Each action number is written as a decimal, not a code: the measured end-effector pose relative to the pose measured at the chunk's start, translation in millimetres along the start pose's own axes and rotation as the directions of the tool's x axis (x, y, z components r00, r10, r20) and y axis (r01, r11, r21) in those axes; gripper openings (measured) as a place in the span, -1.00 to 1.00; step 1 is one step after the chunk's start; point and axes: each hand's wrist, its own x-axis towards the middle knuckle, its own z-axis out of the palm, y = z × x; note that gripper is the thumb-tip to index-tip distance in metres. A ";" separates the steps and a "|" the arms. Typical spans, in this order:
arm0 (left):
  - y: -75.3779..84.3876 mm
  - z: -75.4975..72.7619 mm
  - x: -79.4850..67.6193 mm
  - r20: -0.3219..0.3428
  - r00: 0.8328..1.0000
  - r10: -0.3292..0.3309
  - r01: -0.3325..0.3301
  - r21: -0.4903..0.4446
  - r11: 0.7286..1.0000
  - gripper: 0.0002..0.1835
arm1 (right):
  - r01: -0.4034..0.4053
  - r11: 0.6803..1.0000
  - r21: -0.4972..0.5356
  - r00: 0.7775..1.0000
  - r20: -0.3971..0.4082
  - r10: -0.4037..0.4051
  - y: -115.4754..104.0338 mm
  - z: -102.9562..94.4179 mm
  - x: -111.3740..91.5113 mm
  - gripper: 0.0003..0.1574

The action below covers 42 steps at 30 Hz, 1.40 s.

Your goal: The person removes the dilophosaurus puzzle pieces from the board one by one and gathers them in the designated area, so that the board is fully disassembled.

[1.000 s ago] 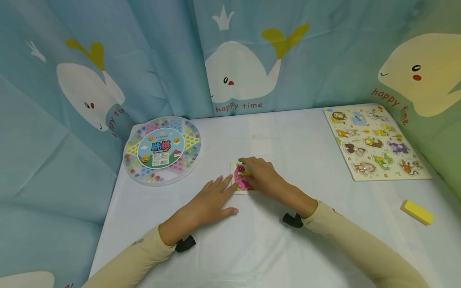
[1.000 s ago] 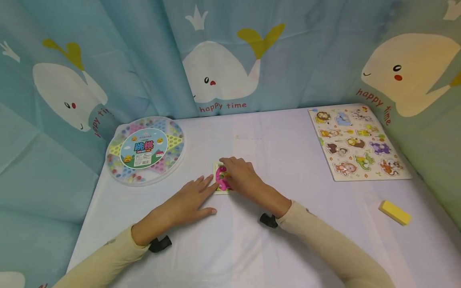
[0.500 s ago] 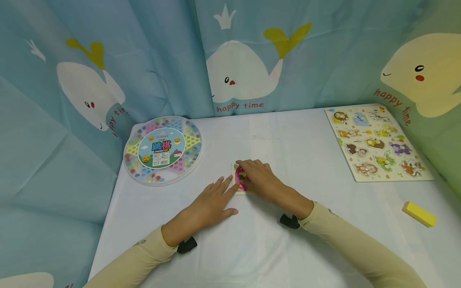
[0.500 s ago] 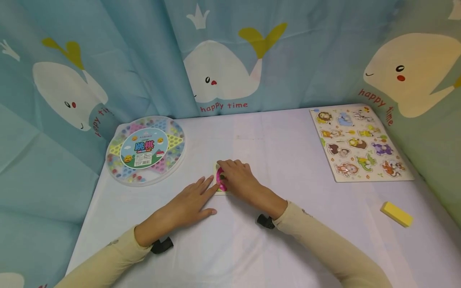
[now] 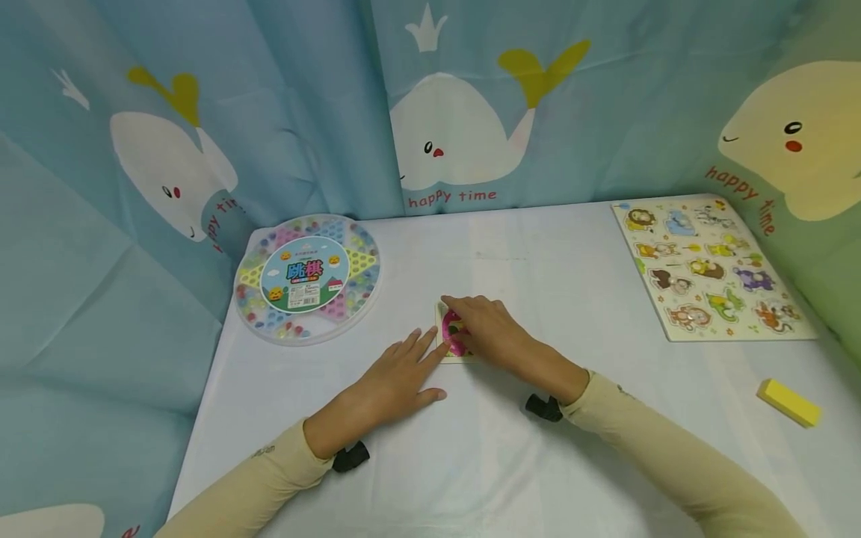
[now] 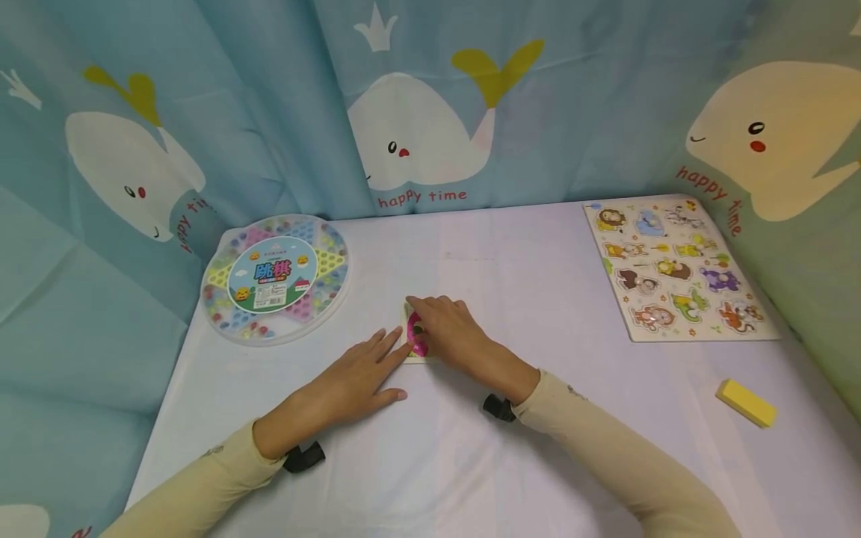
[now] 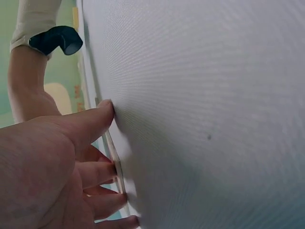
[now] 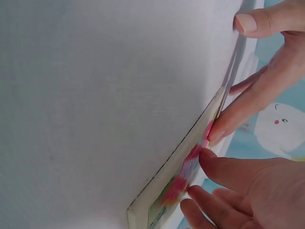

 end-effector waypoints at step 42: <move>-0.1 1.9 1.0 -0.001 1.000 -0.011 0.011 0.058 0.998 -0.17 | -0.036 0.996 -0.079 0.942 0.330 0.060 4.0 -19.1 37.0 -0.24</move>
